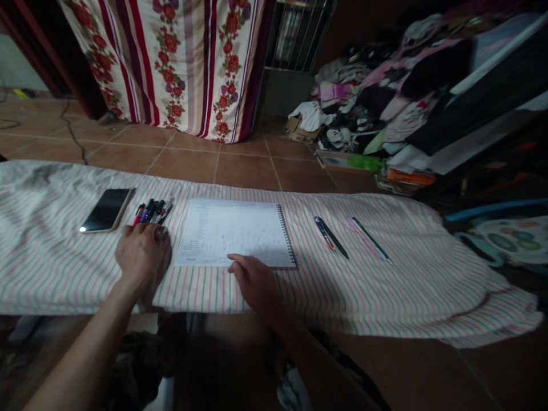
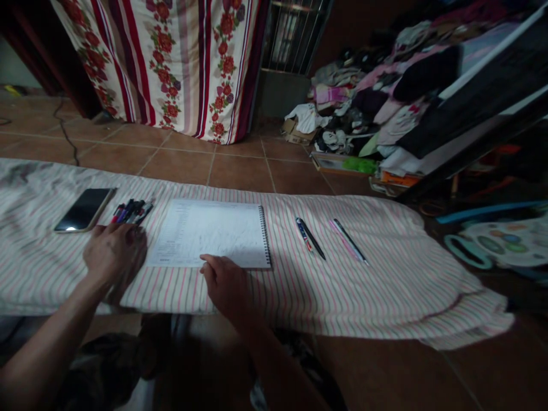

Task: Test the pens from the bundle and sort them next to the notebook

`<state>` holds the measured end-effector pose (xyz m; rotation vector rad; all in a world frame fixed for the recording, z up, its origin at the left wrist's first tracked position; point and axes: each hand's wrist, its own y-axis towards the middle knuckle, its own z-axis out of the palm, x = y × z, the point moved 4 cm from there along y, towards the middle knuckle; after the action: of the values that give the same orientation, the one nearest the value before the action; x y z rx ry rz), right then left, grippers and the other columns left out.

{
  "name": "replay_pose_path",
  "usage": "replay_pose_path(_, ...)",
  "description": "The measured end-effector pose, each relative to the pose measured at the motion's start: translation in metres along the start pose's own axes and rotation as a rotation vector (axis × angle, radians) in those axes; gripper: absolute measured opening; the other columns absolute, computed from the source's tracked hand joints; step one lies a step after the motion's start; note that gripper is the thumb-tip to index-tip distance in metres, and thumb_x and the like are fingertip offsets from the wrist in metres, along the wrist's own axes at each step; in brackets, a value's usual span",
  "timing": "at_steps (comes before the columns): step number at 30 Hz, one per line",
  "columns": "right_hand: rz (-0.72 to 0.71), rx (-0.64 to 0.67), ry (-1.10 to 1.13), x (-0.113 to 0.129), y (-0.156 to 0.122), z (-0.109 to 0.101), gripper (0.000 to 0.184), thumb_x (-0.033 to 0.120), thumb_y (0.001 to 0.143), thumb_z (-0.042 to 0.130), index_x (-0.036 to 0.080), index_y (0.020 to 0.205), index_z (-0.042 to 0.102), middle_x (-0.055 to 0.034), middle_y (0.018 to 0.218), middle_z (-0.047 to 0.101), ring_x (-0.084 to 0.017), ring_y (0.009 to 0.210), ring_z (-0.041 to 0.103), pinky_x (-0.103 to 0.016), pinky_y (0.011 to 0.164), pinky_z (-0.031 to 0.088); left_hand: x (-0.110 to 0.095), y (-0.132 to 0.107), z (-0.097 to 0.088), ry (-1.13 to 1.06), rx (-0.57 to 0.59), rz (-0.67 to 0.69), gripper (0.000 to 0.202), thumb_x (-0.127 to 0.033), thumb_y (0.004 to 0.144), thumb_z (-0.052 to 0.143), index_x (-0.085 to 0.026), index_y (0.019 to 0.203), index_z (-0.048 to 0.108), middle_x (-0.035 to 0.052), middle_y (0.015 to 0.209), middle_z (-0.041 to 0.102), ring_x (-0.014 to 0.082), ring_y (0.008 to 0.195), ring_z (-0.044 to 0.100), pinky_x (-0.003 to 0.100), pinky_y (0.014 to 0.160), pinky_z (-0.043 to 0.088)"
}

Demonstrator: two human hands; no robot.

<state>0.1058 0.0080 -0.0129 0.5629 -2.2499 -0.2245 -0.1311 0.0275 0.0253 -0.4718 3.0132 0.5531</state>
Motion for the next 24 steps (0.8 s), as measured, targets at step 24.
replay_pose_path(24, 0.05, -0.131, 0.138, -0.007, 0.018, -0.016, 0.024, 0.02, 0.086, 0.042, 0.018, 0.1, 0.062, -0.0031, 0.075, 0.07, -0.014, 0.073, 0.065, -0.028, 0.073, 0.05, -0.015, 0.007, 0.016, -0.192, 0.084, -0.073, 0.032, -0.03, 0.081, 0.041, -0.013, 0.099, 0.061, 0.0135, 0.093, 0.062, 0.0274, 0.079, 0.061, 0.036, 0.065, 0.045)
